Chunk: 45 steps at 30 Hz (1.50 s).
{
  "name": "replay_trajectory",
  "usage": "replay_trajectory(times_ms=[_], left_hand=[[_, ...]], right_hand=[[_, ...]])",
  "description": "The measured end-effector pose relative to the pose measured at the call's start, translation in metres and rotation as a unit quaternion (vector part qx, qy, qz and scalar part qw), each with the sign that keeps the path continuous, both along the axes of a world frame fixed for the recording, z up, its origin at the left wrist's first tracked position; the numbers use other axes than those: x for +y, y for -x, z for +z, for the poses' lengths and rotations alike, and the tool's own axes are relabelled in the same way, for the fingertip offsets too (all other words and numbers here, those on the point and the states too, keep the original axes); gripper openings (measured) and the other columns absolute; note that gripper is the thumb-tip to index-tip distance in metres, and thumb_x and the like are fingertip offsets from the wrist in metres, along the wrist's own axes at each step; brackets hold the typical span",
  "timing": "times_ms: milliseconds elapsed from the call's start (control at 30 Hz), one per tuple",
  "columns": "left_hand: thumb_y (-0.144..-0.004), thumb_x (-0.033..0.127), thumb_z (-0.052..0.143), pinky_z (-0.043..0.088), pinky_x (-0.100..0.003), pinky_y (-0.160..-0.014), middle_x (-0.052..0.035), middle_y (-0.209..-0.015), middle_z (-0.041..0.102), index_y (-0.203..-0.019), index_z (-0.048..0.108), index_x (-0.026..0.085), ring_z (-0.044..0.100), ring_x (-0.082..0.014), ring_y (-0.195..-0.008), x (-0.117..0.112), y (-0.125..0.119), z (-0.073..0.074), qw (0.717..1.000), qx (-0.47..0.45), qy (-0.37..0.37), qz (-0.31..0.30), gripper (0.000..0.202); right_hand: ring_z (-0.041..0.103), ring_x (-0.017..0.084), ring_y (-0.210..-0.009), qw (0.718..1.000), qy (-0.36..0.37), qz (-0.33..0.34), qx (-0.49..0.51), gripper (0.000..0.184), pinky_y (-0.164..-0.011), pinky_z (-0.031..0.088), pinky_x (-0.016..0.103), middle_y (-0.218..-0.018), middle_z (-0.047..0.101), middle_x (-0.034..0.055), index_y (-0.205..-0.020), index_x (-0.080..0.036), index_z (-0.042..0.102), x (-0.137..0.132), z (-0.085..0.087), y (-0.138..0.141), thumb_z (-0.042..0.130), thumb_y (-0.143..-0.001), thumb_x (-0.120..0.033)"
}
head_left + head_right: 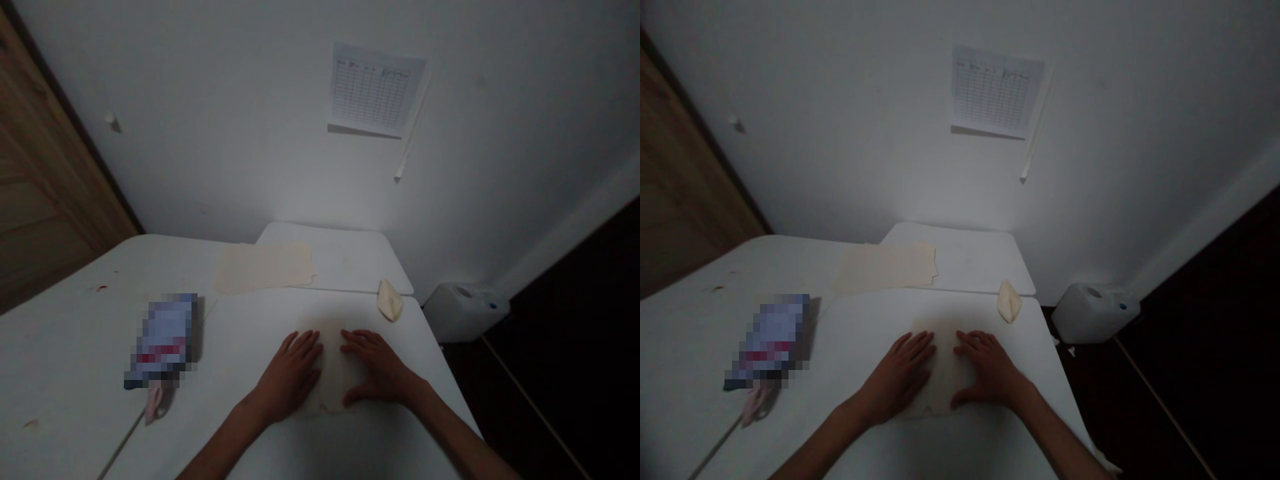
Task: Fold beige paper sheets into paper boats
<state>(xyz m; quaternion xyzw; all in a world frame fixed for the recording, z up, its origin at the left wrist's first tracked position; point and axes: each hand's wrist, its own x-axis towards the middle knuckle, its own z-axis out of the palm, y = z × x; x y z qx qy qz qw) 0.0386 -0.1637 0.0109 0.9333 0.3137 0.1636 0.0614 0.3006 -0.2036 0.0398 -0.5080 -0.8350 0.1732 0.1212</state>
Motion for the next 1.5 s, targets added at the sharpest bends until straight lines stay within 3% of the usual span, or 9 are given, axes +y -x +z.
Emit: replay_trajectory(times_ms=[233, 533, 833, 1033, 1267, 1500], left_hand=[[-0.096, 0.030, 0.040, 0.021, -0.050, -0.116, -0.0069, -0.151, 0.035, -0.140, 0.042, 0.024, 0.027, -0.0251, -0.141, -0.020, 0.001, 0.001, 1.000, 0.017, -0.008, -0.012, 0.044], [-0.098, 0.031, 0.033, 0.023, -0.048, -0.115, -0.0102, -0.154, 0.028, -0.151, 0.017, 0.016, 0.023, -0.0246, -0.142, -0.052, -0.029, -0.004, 0.998, 0.047, -0.037, 0.002, 0.057], [-0.096, 0.035, 0.039, 0.026, -0.045, -0.115, -0.0092, -0.156, 0.020, -0.152, 0.008, 0.017, 0.022, -0.0248, -0.143, -0.064, -0.013, 0.009, 0.996, 0.086, -0.020, -0.017, 0.066], [-0.095, 0.037, 0.042, 0.031, -0.044, -0.112, -0.0095, -0.156, 0.018, -0.152, 0.009, 0.018, 0.025, -0.0257, -0.142, -0.069, -0.002, 0.005, 0.995, 0.087, -0.046, 0.013, 0.068], [-0.094, 0.042, 0.042, 0.035, -0.042, -0.110, -0.0098, -0.153, 0.028, -0.151, 0.014, 0.016, 0.031, -0.0246, -0.139, -0.075, 0.020, 0.006, 0.988, 0.097, -0.112, 0.039, 0.069], [-0.094, 0.041, 0.044, 0.041, -0.041, -0.105, -0.0093, -0.147, 0.041, -0.145, 0.034, 0.016, 0.042, -0.0241, -0.133, -0.078, 0.026, 0.006, 0.986, 0.058, -0.139, 0.071, 0.058]], right_hand=[[0.034, 0.032, -0.134, 1.000, -0.002, -0.005, -0.003, 0.098, -0.111, 0.024, 0.046, -0.150, 0.037, 0.0064, -0.133, -0.024, 0.052, -0.001, 0.000, 0.000, 0.075, -0.051, -0.073], [0.026, 0.032, -0.139, 0.999, 0.027, -0.001, -0.021, 0.111, -0.114, 0.018, 0.045, -0.153, 0.028, 0.0094, -0.145, -0.018, 0.037, 0.004, 0.000, -0.003, 0.070, -0.056, -0.074], [0.025, 0.033, -0.139, 0.999, 0.036, -0.004, -0.018, 0.113, -0.114, 0.018, 0.046, -0.154, 0.027, 0.0090, -0.146, -0.019, 0.034, 0.004, 0.000, -0.003, 0.068, -0.056, -0.078], [0.024, 0.032, -0.140, 0.999, 0.046, -0.004, -0.026, 0.112, -0.115, 0.016, 0.045, -0.154, 0.025, 0.0082, -0.147, -0.018, 0.033, 0.004, 0.003, -0.003, 0.067, -0.057, -0.077], [0.023, 0.032, -0.140, 0.998, 0.049, -0.001, -0.035, 0.115, -0.115, 0.016, 0.044, -0.156, 0.022, 0.0061, -0.148, -0.019, 0.030, 0.006, 0.003, -0.002, 0.069, -0.056, -0.076], [0.014, 0.035, -0.142, 0.995, 0.075, 0.000, -0.071, 0.123, -0.115, 0.010, 0.048, -0.158, 0.013, 0.0066, -0.150, -0.022, 0.023, 0.015, 0.005, 0.001, 0.071, -0.050, -0.077]])
